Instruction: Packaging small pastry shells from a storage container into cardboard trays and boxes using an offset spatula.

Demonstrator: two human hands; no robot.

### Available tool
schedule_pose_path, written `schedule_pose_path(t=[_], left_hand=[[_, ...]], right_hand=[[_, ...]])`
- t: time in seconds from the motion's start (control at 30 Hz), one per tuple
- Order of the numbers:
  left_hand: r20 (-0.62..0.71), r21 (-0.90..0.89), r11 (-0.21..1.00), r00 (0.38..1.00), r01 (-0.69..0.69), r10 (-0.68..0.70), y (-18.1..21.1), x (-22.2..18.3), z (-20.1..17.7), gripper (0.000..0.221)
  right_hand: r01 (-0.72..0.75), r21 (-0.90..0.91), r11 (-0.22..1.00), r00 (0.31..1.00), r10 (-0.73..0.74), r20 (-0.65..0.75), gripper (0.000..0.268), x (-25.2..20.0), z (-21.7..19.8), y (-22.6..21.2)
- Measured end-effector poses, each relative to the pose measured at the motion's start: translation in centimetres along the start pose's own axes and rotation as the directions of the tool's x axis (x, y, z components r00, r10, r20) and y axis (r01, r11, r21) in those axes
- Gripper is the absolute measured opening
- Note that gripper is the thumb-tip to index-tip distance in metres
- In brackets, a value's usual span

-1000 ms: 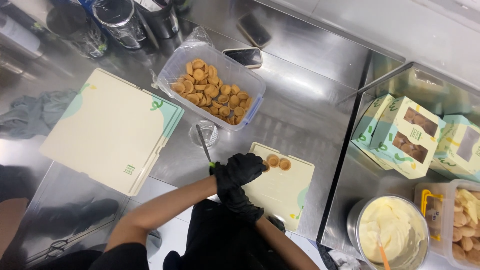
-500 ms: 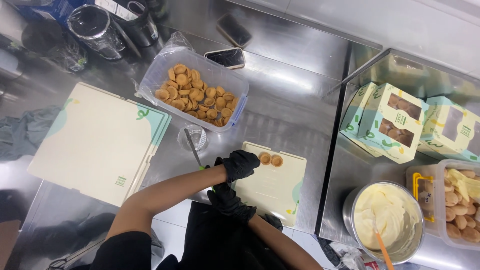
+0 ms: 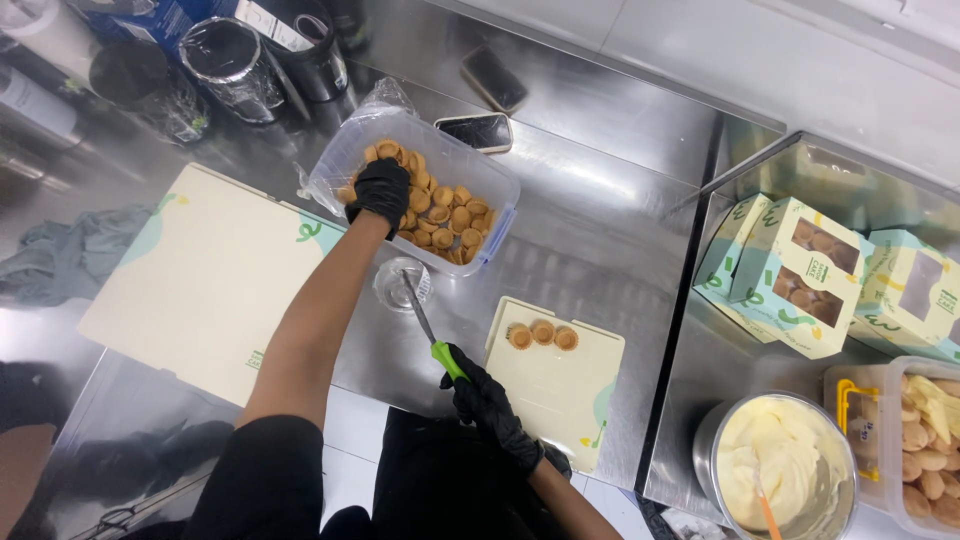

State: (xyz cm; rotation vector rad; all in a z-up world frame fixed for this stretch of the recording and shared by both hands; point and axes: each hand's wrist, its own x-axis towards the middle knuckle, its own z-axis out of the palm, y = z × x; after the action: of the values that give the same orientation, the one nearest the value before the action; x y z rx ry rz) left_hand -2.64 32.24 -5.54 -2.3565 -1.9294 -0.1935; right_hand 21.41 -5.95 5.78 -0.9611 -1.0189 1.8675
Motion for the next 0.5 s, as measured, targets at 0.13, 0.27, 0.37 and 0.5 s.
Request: schedule_pose_path(t=[0.13,0.27,0.37,0.5], left_hand=[[0.079,0.035,0.999,0.997,-0.002,0.0,1.0,-0.1,-2.4,0.02],[0.273,-0.776,0.589,0.962,0.226,-0.009,2.0,-2.8,-13.9,0.03],[0.463,-0.883,-0.081,0.886,0.463,0.015,3.1,-5.9,-20.4,0.032],[0.478,-0.708,-0.52,0.866,0.478,0.146,5.1,-11.5,-25.3,0.028]], right_hand=[[-0.055,0.011,0.998,0.998,0.055,-0.042,0.056,-0.5,0.1,-1.6],[-0.073,0.104,0.992,0.986,0.088,-0.145,0.055,-1.7,0.7,-4.0],[0.009,0.073,0.997,0.979,0.006,-0.205,0.053,-2.3,0.6,-5.6],[0.159,-0.254,0.954,0.93,-0.231,-0.285,0.057,-3.0,-0.1,-6.1]])
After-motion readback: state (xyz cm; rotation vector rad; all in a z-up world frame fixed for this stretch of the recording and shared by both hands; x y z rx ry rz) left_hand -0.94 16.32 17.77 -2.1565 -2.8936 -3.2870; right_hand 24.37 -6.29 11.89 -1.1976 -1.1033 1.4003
